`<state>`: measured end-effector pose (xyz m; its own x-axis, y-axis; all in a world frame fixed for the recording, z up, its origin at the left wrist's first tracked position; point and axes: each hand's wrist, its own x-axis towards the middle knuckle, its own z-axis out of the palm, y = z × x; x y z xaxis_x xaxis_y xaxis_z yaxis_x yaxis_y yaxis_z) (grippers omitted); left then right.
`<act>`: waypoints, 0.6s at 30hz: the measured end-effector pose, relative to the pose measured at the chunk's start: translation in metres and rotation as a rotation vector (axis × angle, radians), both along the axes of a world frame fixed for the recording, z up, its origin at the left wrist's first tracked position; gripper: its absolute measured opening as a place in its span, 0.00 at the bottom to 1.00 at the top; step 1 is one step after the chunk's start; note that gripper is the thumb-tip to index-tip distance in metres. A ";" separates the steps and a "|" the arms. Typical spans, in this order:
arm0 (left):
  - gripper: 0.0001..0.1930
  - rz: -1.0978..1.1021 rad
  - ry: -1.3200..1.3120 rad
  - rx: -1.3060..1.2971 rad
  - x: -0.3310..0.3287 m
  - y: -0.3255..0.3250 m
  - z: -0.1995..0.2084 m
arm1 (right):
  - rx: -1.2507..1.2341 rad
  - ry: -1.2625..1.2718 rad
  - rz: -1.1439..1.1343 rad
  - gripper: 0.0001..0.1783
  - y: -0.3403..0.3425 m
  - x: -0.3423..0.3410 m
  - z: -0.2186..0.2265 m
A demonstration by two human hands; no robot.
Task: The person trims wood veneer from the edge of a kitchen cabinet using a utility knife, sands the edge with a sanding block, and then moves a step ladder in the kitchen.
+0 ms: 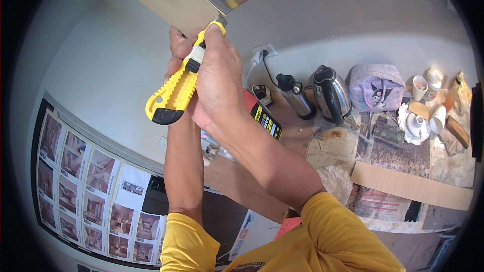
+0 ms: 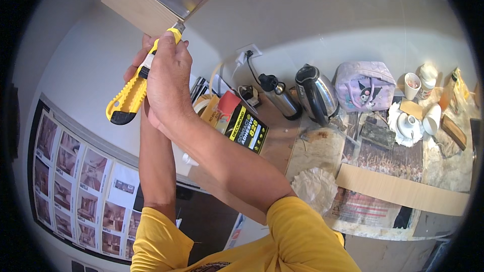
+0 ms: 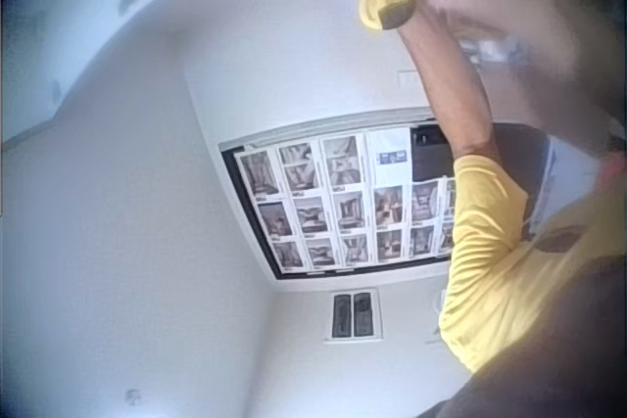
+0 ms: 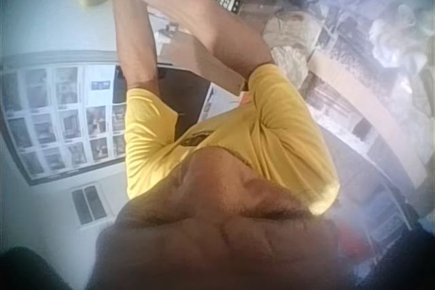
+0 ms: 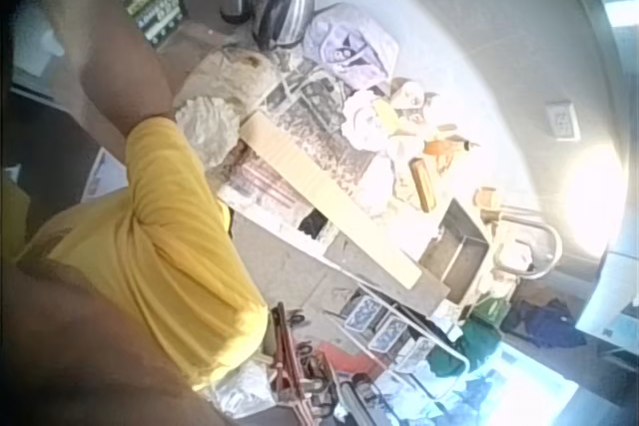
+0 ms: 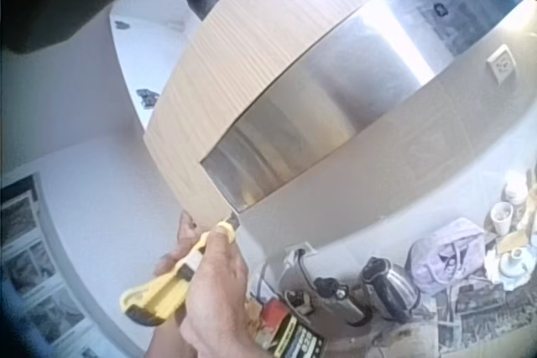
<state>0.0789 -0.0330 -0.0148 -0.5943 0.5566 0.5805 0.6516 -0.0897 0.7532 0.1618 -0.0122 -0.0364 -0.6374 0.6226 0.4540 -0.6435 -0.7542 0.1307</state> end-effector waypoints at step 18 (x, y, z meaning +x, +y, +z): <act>0.11 0.013 -0.005 -0.049 0.001 0.005 0.016 | -0.164 0.042 0.058 0.13 -0.008 -0.009 0.035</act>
